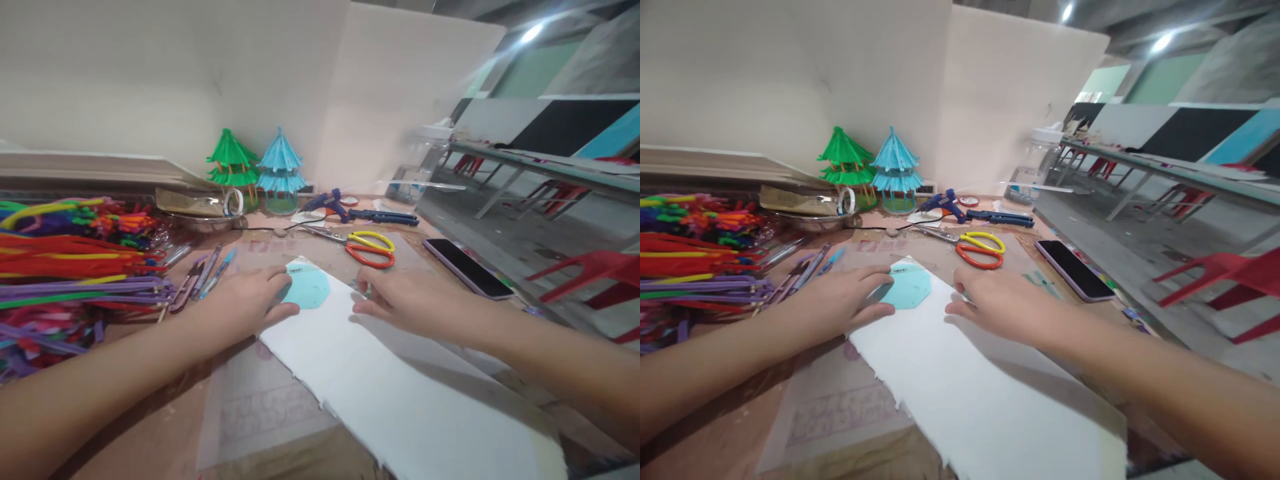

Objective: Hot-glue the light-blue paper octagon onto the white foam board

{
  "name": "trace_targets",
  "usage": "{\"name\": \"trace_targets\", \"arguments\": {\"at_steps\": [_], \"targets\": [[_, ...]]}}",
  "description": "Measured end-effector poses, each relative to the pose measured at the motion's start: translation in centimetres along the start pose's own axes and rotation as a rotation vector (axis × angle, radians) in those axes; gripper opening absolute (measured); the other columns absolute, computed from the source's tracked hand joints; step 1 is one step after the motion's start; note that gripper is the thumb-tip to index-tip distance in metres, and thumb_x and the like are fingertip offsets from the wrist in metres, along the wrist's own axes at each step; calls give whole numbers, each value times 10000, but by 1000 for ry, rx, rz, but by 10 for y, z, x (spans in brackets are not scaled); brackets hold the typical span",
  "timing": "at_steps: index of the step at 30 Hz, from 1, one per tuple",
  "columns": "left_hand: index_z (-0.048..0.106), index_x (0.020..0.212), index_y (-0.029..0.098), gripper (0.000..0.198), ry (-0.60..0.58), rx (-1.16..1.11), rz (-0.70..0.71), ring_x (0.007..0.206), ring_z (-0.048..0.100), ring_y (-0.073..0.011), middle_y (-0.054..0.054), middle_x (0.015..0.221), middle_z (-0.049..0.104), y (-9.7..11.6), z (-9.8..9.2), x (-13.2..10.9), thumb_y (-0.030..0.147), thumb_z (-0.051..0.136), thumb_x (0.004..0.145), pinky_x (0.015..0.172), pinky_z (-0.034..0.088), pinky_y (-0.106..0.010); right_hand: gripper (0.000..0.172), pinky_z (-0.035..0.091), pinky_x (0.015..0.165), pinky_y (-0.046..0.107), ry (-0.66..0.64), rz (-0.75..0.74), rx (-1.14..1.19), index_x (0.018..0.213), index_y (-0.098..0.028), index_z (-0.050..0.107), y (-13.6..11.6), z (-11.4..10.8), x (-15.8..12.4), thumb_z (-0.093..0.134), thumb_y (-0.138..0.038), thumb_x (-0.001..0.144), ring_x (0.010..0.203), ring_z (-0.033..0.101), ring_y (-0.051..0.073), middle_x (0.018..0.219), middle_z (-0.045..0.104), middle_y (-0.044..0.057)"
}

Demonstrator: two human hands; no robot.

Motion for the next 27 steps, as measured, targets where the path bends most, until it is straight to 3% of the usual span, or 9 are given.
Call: {"name": "trace_targets", "arguments": {"at_steps": [4,9,15,18,21,24,27], "targets": [[652,1142,166,344,-7,55,-41,1028,718,-305,-133,1184,715,7,-4,-2,460,525,1017,815,549,-387,324,419,661,317,-4,-11,9,1167,-212,629,-2,5,4,636,-449,946,883,704,275,1025,743,103],[664,1060,128,340,18,179,-96,863,726,-301,-160,1045,717,16,1,-5,412,476,1040,640,510,-357,537,508,872,384,-9,-48,52,1414,-196,554,-14,2,9,644,-430,940,1165,667,340,1293,691,161],[663,1059,109,403,70,193,-92,814,701,-293,-167,990,696,18,4,-8,452,452,1051,612,491,-347,692,464,1084,438,25,-109,246,1516,-202,467,-20,7,14,700,-359,883,1378,533,336,1530,527,159],[672,1086,96,417,-2,234,-103,836,711,-310,-179,1003,699,20,3,-8,436,431,1060,608,501,-354,668,494,1050,411,66,-66,393,1492,-190,493,-8,8,25,697,-320,870,1298,597,302,1440,604,157],[672,1115,98,432,-34,247,-104,843,715,-312,-181,1026,700,23,1,-8,445,419,1063,609,506,-355,603,561,878,331,65,-16,509,1472,-196,520,1,11,36,641,-236,883,1045,702,227,1284,684,121],[672,1109,97,456,-16,203,-137,829,714,-317,-174,1025,703,20,-3,-8,496,462,1040,620,509,-370,520,557,762,271,52,46,561,1391,-199,604,6,15,45,547,-113,881,876,699,163,1202,708,83],[708,1032,109,438,-8,185,-127,858,706,-328,-173,978,715,10,-7,-9,507,528,1010,637,495,-367,457,545,770,260,86,34,526,1243,-207,707,4,10,57,520,-54,854,845,685,152,1108,742,49]]}}
Point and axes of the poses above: each hand's wrist, its own x-axis towards the middle knuckle, its own z-axis out of the palm, y = z × x, the point moved 7 cm from there along x, towards the middle knuckle
